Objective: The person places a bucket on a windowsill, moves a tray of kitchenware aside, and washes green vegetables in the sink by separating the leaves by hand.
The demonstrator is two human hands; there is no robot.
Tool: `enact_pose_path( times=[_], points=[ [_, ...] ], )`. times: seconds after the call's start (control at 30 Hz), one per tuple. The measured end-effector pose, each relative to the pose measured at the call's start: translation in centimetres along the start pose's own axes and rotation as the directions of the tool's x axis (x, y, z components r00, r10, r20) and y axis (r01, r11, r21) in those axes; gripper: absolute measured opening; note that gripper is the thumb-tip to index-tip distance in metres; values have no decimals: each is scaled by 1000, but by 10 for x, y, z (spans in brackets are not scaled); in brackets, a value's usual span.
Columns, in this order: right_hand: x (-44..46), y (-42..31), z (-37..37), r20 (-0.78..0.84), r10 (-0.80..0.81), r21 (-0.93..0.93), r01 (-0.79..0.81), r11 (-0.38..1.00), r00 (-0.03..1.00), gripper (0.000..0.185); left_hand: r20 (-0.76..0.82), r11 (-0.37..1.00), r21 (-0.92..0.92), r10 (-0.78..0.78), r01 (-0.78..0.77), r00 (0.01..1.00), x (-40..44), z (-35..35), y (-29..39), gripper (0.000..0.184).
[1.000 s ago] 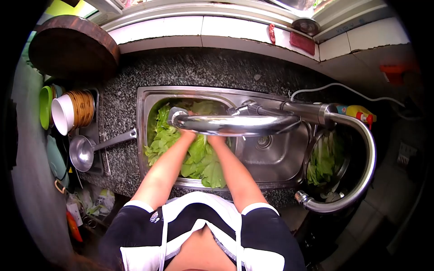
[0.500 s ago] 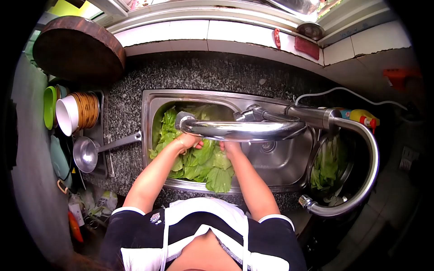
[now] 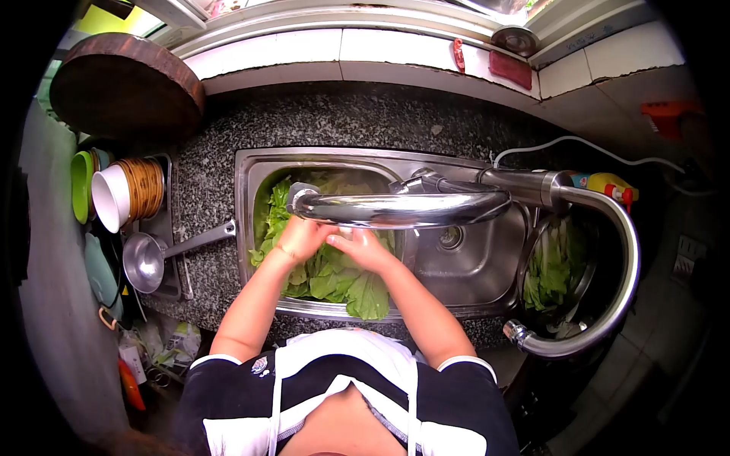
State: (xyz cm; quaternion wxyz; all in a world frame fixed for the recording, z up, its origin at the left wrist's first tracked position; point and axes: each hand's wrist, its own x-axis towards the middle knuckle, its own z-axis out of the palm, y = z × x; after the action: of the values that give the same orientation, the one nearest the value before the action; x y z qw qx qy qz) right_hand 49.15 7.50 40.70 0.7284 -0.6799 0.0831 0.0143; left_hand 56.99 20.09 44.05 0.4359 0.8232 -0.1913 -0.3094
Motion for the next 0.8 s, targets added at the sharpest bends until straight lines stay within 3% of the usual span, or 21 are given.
enact_pose_path(
  times=[0.03,0.07,0.1,0.13,0.17,0.2,0.23,0.27,0.3,0.33,0.37,0.4,0.43,0.47,0.5,0.57,0.6,0.63,0.67,0.73,0.8],
  points=[
    [0,14,-4,207,393,355,-443,823,896,24,-143,1000,-7,-13,12,990,14,5,-17,21],
    [4,32,-8,208,393,356,-444,822,896,24,-285,1000,-17,-26,23,958,29,15,-42,22],
    [13,52,-12,172,567,242,-593,768,805,26,-286,1000,-14,-26,22,958,44,23,-66,22],
    [20,70,-15,113,715,134,-724,677,689,29,-360,987,161,38,22,932,58,31,-89,22],
    [23,81,-14,-45,654,98,-648,755,755,28,-418,944,329,111,36,902,65,38,-107,22],
    [22,103,-17,-116,450,-204,-464,862,886,28,-418,944,329,111,36,902,70,47,-116,22],
    [22,125,-20,-179,217,-520,-279,807,960,28,-401,850,513,114,120,909,74,57,-120,25],
    [13,171,-21,-127,-49,-834,-80,546,991,29,-384,713,674,114,194,916,80,68,-125,28],
    [18,166,-18,-121,123,-823,-169,542,985,29,-382,635,742,136,215,914,81,81,-133,32],
    [22,164,-16,-110,292,-814,-254,522,950,30,-185,586,784,-94,205,978,84,74,-120,34],
    [22,196,-19,-76,234,-886,-174,431,969,29,-172,611,777,-29,154,985,82,68,-117,32],
    [23,244,-33,-136,207,-752,-237,615,969,27,-160,632,768,37,102,986,80,64,-115,31],
    [33,225,-36,-195,178,-578,-260,773,964,25,-166,631,769,36,106,986,81,58,-110,31],
    [31,204,-43,-338,262,-524,-413,745,904,27,-160,750,628,-139,209,977,84,50,-105,28],
    [40,107,-37,-471,339,-439,-549,711,815,34,-121,823,467,-302,323,946,87,43,-102,26],
    [41,161,-43,-495,200,-296,-381,876,845,29,-151,910,328,-214,253,965,87,38,-106,28],
    [38,141,-41,-511,122,-302,-311,901,851,28,-160,940,263,-180,218,971,88,38,-113,31],
    [39,115,-36,-521,176,-181,-310,933,835,29,-187,931,347,-47,110,981,84,39,-120,38],
    [35,116,-35,-521,177,-179,-310,934,835,29,-186,931,348,-47,111,981,78,44,-125,38],
    [38,120,-37,-409,-204,-628,-113,770,889,34,-154,896,424,-68,128,986,75,44,-121,45],
    [44,140,-36,-243,-182,-640,-17,768,953,53,-15,849,479,-244,221,970,72,37,-110,41]
  ],
)
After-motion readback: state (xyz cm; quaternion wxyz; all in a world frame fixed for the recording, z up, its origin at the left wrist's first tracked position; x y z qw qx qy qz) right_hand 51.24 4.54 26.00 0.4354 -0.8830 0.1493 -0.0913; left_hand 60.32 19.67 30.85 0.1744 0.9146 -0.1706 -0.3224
